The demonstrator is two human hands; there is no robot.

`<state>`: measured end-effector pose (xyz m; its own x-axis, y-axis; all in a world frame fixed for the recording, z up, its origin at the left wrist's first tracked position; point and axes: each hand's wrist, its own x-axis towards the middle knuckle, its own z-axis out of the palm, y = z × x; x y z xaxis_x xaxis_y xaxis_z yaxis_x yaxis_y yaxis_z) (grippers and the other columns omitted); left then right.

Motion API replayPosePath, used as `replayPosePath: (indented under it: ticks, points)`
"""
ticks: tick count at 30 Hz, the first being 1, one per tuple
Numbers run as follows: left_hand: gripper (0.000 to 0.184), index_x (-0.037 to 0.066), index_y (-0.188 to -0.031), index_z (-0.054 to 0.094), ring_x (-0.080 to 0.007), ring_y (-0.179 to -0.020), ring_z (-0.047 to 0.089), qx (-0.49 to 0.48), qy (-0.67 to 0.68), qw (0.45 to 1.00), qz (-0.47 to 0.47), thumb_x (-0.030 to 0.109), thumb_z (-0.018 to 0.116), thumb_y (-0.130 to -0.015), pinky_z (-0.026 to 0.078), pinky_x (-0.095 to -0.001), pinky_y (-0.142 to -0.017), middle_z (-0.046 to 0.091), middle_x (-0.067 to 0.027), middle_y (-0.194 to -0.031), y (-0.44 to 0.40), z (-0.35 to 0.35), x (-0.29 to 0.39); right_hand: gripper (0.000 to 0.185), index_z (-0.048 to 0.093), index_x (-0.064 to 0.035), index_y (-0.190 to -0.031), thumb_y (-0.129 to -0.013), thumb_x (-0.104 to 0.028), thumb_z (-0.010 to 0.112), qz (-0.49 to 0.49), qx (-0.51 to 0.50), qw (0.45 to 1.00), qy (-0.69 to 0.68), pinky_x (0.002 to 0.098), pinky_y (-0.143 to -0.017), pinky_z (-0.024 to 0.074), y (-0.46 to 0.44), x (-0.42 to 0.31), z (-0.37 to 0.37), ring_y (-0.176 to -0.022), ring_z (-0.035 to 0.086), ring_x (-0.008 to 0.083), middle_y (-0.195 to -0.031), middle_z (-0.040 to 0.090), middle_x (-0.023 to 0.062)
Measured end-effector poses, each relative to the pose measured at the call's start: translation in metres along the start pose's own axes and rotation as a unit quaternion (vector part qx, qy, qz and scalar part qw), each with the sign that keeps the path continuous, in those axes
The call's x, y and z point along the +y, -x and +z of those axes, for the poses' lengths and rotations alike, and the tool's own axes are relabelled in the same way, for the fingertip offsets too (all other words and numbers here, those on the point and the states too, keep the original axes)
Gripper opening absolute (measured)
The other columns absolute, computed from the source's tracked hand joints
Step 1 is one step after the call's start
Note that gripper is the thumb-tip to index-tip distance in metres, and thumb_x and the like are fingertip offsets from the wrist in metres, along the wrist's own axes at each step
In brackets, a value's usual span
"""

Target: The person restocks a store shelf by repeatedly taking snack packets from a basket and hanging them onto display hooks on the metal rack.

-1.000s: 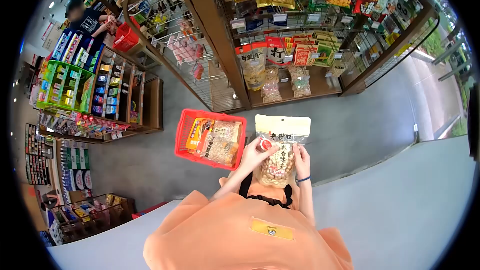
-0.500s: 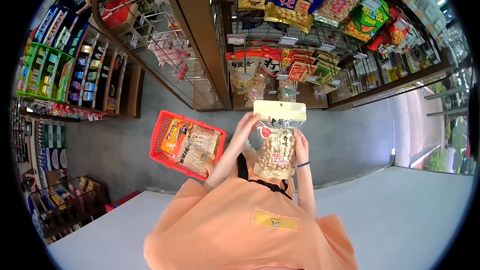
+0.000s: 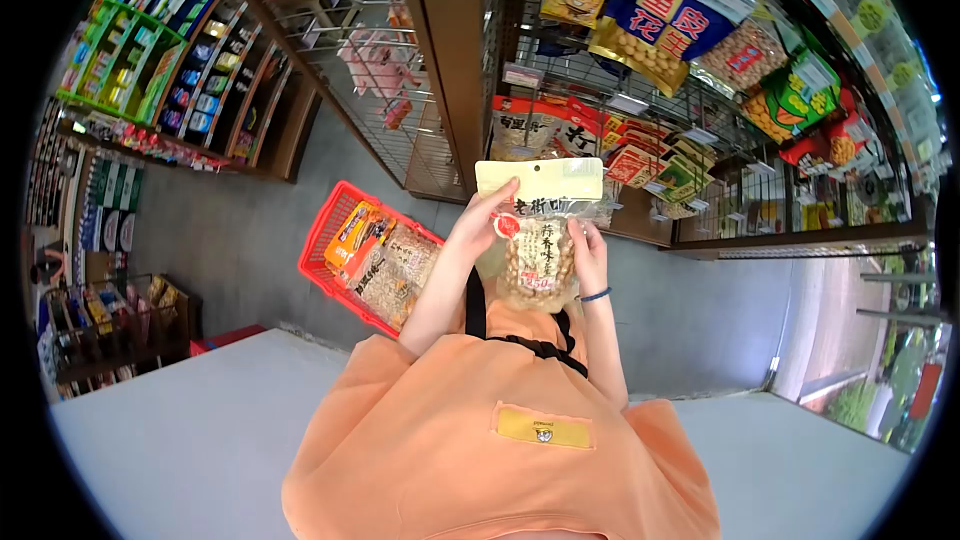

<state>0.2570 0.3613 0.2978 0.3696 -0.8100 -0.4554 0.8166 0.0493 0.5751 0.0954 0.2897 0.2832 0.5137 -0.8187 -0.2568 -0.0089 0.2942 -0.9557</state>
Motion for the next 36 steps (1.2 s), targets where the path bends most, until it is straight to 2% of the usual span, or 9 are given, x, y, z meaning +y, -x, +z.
replayPosePath:
  ticks: [3,5,12,17,20,23,28,33,36]
  points:
    - [0.022,0.007,-0.089,0.053,-0.0041,-0.06,0.048,0.023,0.013,0.999,0.043,0.021,0.062,-0.075,0.04,-0.0192,-0.05,0.051,0.0028,-0.074,-0.007,-0.011,-0.006,0.02,0.055,0.0009,-0.089,-0.079,-0.016,0.057,-0.027,-0.03,0.999,-0.003,0.0174,-0.064,0.0368,-0.012,-0.012,0.001,-0.073,0.047,0.0037,-0.079,0.055,-0.001]
    - [0.03,0.004,-0.1,0.051,-0.0118,-0.082,0.053,0.032,0.011,0.999,0.042,0.021,0.059,-0.077,0.043,-0.0264,-0.072,0.056,-0.0034,-0.091,-0.015,-0.022,-0.009,0.015,0.056,-0.0009,-0.085,-0.077,-0.013,0.06,-0.027,-0.116,0.993,0.003,0.0168,-0.062,0.0371,-0.024,-0.02,-0.004,-0.07,0.048,0.003,-0.077,0.056,-0.0015]
    - [0.032,0.003,-0.106,0.048,-0.0241,-0.093,0.052,-0.041,0.213,0.976,-0.018,0.022,0.053,-0.08,0.042,-0.035,-0.08,0.054,-0.0119,-0.101,-0.036,-0.01,0.0,0.013,0.054,-0.0026,-0.072,-0.072,-0.011,0.064,-0.087,-0.141,0.983,0.079,0.0161,-0.056,0.0374,-0.069,-0.052,0.015,-0.062,0.048,0.0029,-0.067,0.055,-0.0006]
    - [0.032,0.003,-0.107,0.047,-0.0242,-0.095,0.052,-0.063,0.236,0.97,-0.01,0.021,0.052,-0.081,0.042,-0.0361,-0.081,0.053,-0.0122,-0.103,-0.048,-0.003,0.004,0.018,0.055,0.0006,-0.086,-0.072,-0.007,0.063,-0.106,-0.109,0.982,0.113,0.0174,-0.059,0.0408,-0.078,-0.087,0.033,-0.068,0.052,0.0046,-0.077,0.059,0.0027]
    - [0.032,0.004,-0.108,0.046,-0.0242,-0.095,0.051,-0.064,0.225,0.972,0.004,0.021,0.052,-0.081,0.043,-0.0361,-0.081,0.052,-0.0121,-0.104,-0.06,-0.006,0.001,0.034,0.049,0.0019,-0.103,-0.071,-0.003,0.061,-0.135,-0.16,0.974,0.09,0.0212,-0.066,0.0454,-0.092,-0.089,0.032,-0.075,0.055,0.0089,-0.087,0.059,0.0048]
    - [0.033,0.005,-0.109,0.045,-0.0237,-0.095,0.051,-0.077,0.229,0.97,-0.005,0.021,0.052,-0.081,0.043,-0.0359,-0.081,0.052,-0.0119,-0.104,-0.07,-0.009,-0.001,0.034,0.05,0.0025,-0.102,-0.071,-0.004,0.062,-0.121,-0.178,0.971,0.101,0.0208,-0.066,0.0447,-0.108,-0.081,0.03,-0.075,0.055,0.0086,-0.088,0.059,0.005]
    - [0.033,0.005,-0.108,0.046,-0.0225,-0.095,0.051,-0.102,0.231,0.968,-0.002,0.023,0.051,-0.082,0.042,-0.0351,-0.08,0.053,-0.0113,-0.103,-0.075,-0.006,0.003,0.023,0.061,-0.0001,-0.076,-0.065,-0.018,0.07,-0.111,-0.087,0.974,0.178,0.0179,-0.049,0.0382,-0.122,-0.076,0.043,-0.053,0.048,0.0041,-0.063,0.058,0.0002]
    - [0.033,0.005,-0.108,0.046,-0.0211,-0.093,0.052,-0.088,0.227,0.969,0.037,0.022,0.053,-0.081,0.043,-0.0336,-0.08,0.053,-0.0092,-0.103,-0.09,-0.005,0.006,0.02,0.06,-0.0004,-0.073,-0.065,-0.016,0.07,-0.113,-0.052,0.975,0.182,0.0177,-0.048,0.0375,-0.131,-0.08,0.053,-0.052,0.048,0.0039,-0.061,0.056,-0.0008]
    - [0.031,0.007,-0.103,0.048,-0.0148,-0.082,0.056,-0.078,0.233,0.968,0.046,0.024,0.057,-0.078,0.045,-0.0292,-0.071,0.056,-0.005,-0.093,-0.098,0.001,0.007,0.02,0.061,0.001,-0.073,-0.065,-0.015,0.07,-0.148,-0.031,0.97,0.189,0.0174,-0.047,0.036,-0.134,-0.085,0.054,-0.052,0.047,0.003,-0.06,0.056,-0.0011]
